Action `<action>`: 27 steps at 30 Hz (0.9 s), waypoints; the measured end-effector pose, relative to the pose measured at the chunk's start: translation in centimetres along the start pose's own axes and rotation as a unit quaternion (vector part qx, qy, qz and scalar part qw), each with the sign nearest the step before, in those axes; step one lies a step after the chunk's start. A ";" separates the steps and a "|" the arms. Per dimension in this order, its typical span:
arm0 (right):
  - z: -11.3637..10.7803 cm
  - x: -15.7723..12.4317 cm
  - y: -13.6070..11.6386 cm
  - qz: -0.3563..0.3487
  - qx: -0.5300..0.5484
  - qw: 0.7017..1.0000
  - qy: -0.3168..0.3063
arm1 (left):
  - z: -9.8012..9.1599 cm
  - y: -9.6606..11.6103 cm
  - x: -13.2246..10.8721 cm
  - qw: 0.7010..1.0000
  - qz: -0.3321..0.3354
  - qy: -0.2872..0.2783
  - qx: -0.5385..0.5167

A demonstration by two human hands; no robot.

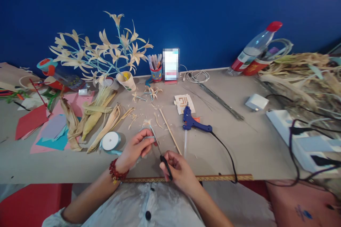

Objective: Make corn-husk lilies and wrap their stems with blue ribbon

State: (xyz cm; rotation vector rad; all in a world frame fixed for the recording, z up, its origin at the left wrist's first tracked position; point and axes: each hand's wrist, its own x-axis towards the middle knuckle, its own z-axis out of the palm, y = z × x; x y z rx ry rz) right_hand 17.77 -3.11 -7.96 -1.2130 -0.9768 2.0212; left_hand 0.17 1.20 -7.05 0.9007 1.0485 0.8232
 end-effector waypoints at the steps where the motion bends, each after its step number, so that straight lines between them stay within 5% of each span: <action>1: -0.1 0.0 0.0 -0.001 0.001 1.000 -0.001 | 0.0 0.0 0.0 1.000 0.000 -0.001 0.002; 15: -0.1 0.2 0.5 -0.027 -0.012 1.000 0.005 | 0.7 0.6 -0.2 1.000 -0.001 0.016 0.008; 27: 0.0 0.0 0.8 -0.040 0.004 0.999 -0.001 | 0.9 -0.4 0.3 0.991 0.027 0.023 -0.125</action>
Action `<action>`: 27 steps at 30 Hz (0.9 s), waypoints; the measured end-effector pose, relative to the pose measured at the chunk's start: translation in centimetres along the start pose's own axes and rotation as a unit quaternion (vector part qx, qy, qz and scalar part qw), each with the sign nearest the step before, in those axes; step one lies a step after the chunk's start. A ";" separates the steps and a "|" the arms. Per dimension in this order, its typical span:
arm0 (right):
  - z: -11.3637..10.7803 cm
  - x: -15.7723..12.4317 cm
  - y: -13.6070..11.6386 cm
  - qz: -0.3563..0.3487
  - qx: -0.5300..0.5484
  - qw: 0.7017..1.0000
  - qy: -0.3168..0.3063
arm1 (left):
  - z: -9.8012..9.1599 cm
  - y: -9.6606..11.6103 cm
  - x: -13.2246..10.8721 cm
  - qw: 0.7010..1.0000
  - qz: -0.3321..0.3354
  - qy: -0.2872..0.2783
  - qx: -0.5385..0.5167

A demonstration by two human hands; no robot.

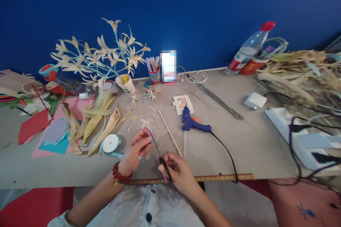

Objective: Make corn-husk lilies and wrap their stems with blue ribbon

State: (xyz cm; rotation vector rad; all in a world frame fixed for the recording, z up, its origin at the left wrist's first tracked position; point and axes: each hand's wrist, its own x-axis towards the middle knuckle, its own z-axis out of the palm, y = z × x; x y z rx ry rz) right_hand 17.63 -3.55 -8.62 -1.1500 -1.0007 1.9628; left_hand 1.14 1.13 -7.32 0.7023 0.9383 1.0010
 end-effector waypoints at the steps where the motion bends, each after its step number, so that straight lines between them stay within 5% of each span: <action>1: 0.0 0.0 0.0 -0.002 0.002 1.000 -0.003 | -0.1 0.0 0.0 1.000 0.003 0.000 0.008; 27: -0.9 -0.7 -0.5 0.036 0.040 0.994 -0.099 | -0.5 0.6 -0.2 0.993 -0.069 -0.027 0.096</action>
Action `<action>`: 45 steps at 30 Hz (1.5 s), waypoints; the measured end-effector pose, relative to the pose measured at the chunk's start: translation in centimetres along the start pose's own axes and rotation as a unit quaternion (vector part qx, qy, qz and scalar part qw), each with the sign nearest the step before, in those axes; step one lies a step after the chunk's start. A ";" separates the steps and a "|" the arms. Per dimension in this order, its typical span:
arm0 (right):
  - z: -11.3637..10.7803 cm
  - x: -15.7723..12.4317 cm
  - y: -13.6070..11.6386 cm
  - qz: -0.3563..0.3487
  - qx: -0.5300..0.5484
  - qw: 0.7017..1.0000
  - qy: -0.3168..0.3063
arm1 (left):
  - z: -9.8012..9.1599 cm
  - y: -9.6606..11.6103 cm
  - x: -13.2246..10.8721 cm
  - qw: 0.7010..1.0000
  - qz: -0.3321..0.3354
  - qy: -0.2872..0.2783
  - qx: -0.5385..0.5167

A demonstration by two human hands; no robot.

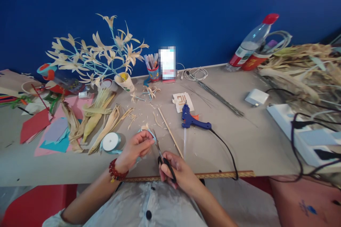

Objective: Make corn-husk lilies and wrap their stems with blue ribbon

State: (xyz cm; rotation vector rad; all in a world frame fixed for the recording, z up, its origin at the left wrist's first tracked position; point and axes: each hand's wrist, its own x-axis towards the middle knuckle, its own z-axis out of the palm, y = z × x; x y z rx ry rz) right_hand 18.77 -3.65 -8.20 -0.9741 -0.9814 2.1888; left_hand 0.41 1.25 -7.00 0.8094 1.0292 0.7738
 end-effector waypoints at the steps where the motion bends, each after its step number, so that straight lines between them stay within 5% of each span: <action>1: 0.1 -0.1 -0.1 0.003 -0.003 1.000 0.003 | 0.0 0.0 0.1 1.000 0.004 0.002 0.007; 12: 0.2 0.2 -0.3 0.036 -0.034 0.997 0.057 | 0.3 0.9 -0.2 0.998 -0.032 -0.009 0.058; 45: -0.1 0.9 1.7 -0.035 -0.037 0.995 0.090 | 0.2 0.5 0.0 0.999 -0.006 -0.013 0.035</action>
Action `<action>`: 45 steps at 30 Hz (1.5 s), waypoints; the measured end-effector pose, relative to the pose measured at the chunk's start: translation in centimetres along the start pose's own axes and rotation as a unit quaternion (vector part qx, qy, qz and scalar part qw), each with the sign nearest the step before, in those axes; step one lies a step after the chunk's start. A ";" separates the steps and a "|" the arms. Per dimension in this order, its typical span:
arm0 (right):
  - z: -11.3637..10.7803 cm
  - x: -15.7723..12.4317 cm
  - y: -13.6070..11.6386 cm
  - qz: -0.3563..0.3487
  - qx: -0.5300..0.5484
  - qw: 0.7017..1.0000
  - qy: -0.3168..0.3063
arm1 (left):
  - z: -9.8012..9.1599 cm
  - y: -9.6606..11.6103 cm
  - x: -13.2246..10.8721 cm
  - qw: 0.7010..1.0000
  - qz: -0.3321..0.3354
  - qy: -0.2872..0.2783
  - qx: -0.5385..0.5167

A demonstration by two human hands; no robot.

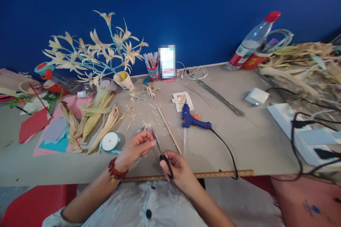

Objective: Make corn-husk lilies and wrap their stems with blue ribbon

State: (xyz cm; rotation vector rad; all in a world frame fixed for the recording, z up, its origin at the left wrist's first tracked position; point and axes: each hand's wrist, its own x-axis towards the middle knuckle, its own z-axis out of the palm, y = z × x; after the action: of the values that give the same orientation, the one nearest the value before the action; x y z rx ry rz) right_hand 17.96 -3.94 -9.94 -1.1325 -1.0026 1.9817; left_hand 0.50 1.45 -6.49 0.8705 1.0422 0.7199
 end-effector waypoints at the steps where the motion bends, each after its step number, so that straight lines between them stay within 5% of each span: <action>1: 0.0 0.0 -0.1 0.001 -0.001 1.000 0.003 | 0.0 0.0 0.0 1.000 -0.001 0.000 0.001; 6: 0.2 -0.1 -1.1 0.026 0.013 1.000 -0.002 | -0.6 -0.1 0.1 1.000 0.005 0.020 0.000; 12: -0.7 -0.4 -2.5 -0.005 -0.022 0.999 -0.027 | -3.0 0.2 -0.8 0.986 0.063 0.142 0.053; 16: -2.2 -0.5 -3.2 -0.047 -0.230 0.968 0.086 | -5.1 0.6 -2.4 0.949 0.111 0.216 0.201; 21: -3.3 -1.2 -3.2 -0.048 -0.526 0.828 0.187 | -9.0 2.1 -4.4 0.794 0.229 0.333 0.454; 25: -3.0 -1.6 -2.2 -0.063 -0.596 0.772 0.211 | -11.8 3.3 -5.4 0.639 0.294 0.441 0.557; 27: -2.8 -1.7 -1.8 -0.063 -0.615 0.755 0.219 | -12.3 3.5 -5.5 0.591 0.293 0.470 0.586; 33: -2.0 -1.6 -2.2 -0.022 -0.663 0.721 0.198 | -11.4 1.9 -4.1 0.626 0.275 0.328 0.651; 39: -0.7 -1.7 -3.3 0.030 -0.677 0.717 0.162 | -8.6 1.0 -3.2 0.673 0.309 0.254 0.622; 45: 0.6 -1.8 -5.3 0.003 -0.741 0.661 0.117 | -6.2 0.5 -2.5 0.716 0.306 0.134 0.614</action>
State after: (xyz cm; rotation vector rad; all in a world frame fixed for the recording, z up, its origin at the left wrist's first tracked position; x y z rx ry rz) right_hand 18.98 -2.93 -4.53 -2.0021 -2.5324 0.5453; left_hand -6.19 1.17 -6.50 2.4195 1.5073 0.6361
